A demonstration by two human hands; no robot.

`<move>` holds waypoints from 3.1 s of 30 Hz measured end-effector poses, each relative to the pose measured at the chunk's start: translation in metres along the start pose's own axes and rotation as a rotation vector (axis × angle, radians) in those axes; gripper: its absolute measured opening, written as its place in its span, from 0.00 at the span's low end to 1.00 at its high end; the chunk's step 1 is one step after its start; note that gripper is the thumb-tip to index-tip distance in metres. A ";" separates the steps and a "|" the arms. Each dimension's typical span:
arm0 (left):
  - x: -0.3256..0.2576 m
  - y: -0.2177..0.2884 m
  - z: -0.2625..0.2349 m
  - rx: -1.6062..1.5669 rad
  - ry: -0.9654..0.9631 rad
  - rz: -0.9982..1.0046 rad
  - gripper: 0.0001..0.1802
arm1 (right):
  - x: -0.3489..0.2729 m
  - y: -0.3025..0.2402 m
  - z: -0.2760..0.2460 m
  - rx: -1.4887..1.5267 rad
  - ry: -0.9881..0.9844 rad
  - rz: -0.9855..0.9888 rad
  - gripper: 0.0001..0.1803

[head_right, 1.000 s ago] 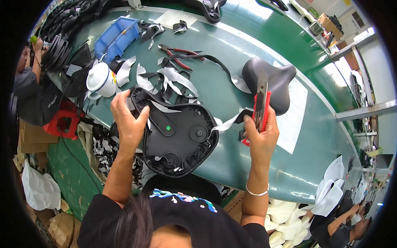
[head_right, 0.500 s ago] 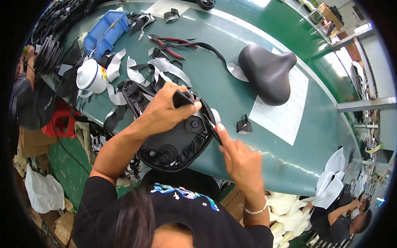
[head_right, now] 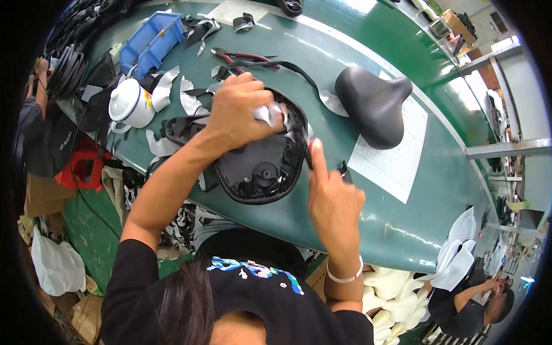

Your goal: Trimming excess material and inspecting bicycle seats on an assembly line.

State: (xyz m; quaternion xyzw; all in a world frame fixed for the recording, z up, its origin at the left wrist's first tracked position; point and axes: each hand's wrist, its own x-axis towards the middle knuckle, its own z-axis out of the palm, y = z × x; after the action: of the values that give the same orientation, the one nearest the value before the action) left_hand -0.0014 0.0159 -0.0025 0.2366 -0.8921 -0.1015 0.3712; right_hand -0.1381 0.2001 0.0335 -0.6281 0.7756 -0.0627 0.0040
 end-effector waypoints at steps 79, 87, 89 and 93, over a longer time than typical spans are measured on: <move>-0.090 -0.019 -0.010 0.205 -0.256 -0.137 0.24 | -0.019 0.071 0.066 1.325 0.224 0.514 0.18; -0.162 -0.019 -0.142 -0.645 -0.685 -0.508 0.18 | -0.019 -0.060 0.078 1.294 -0.418 -0.370 0.26; -0.183 -0.016 -0.178 -0.177 -0.863 -0.893 0.24 | -0.011 -0.047 0.067 1.453 -0.388 0.077 0.24; -0.195 0.013 -0.194 0.561 -0.695 -0.911 0.24 | 0.028 0.025 0.052 1.849 0.263 0.392 0.26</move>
State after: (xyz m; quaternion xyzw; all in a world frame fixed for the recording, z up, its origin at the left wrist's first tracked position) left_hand 0.2512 0.1231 0.0186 0.6337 -0.7631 -0.0823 -0.0963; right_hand -0.1636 0.1733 -0.0189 -0.2233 0.5048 -0.7192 0.4219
